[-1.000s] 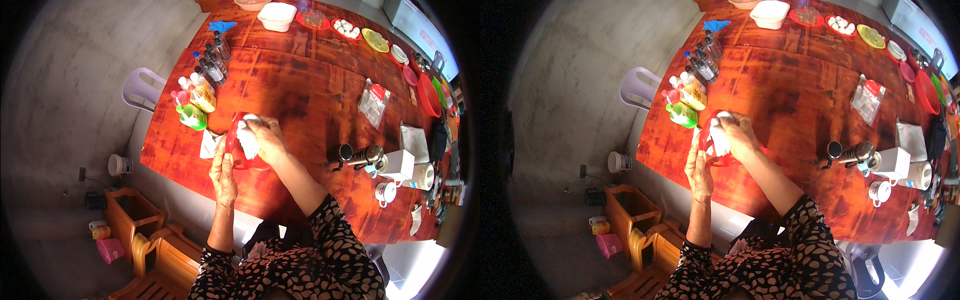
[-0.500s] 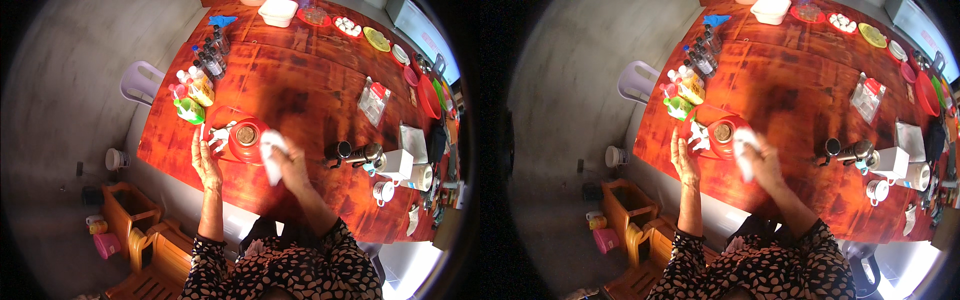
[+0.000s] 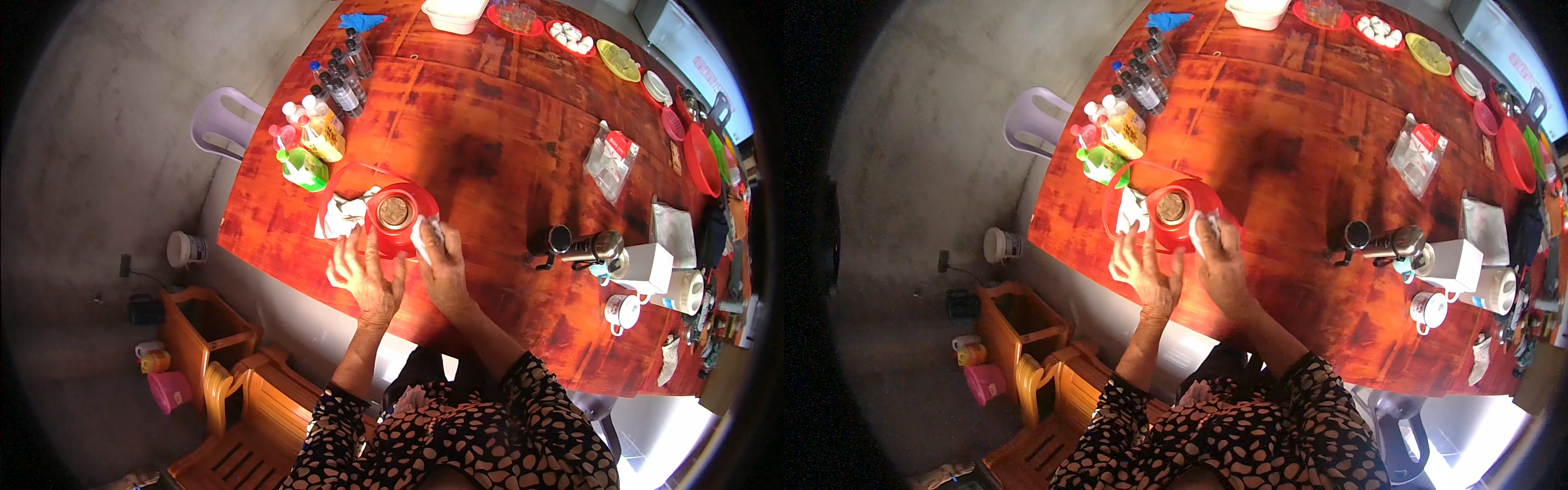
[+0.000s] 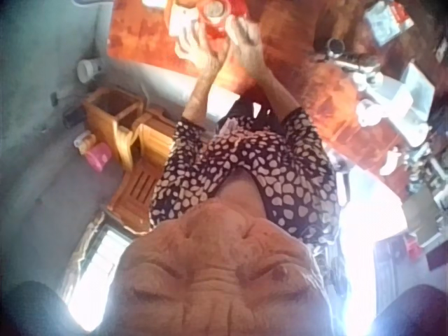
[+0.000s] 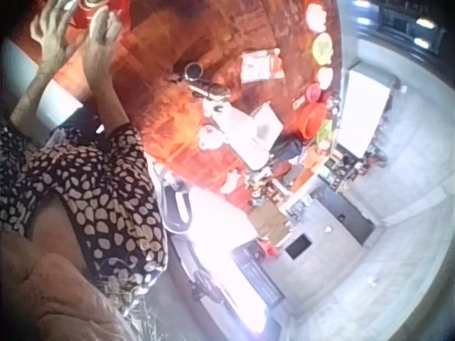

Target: The person wipes the exterior of a red thermos with a white cloth, rotating it to clean the sides and handle. The person then wipes the wooden table surface with the same cloth.

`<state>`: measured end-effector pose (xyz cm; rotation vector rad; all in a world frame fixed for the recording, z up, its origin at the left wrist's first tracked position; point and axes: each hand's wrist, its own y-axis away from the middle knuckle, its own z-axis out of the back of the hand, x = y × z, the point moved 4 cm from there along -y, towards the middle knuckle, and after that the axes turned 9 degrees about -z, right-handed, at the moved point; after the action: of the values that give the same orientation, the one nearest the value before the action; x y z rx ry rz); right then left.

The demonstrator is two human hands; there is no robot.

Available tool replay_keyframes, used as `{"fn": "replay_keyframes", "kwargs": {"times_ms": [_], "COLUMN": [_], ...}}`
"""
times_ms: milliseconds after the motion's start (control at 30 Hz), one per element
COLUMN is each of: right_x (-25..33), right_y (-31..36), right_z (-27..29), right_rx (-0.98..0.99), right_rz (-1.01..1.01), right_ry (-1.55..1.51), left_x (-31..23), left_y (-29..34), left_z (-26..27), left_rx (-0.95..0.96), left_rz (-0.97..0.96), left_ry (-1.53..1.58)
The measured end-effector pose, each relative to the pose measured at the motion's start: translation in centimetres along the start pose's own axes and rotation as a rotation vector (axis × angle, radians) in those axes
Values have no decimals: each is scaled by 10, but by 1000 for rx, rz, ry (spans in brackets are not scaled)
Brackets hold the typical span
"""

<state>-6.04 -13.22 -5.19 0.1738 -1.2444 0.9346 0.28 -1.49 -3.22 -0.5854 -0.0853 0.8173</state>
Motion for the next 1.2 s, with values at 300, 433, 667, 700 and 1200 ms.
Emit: {"fn": "replay_keyframes", "kwargs": {"times_ms": [300,433,667,700,1200], "right_x": [-18,-29,-31,-28,-17], "right_y": [-34,-69,-89,-79,11], "right_z": [13,10,0,-3,22], "right_rx": [56,170,59,20,1], "right_rz": [22,-88,-85,-19,-26], "right_ry": [44,37,333,374,-112], "left_x": [2,6,3,4,-5], "left_y": [2,2,2,2,17], "left_z": [-28,-35,-34,-35,-10], "left_rx": [184,142,216,225,44], "left_rz": [28,76,97,106,-90], "left_ry": [-12,110,-19,-23,-12]}}
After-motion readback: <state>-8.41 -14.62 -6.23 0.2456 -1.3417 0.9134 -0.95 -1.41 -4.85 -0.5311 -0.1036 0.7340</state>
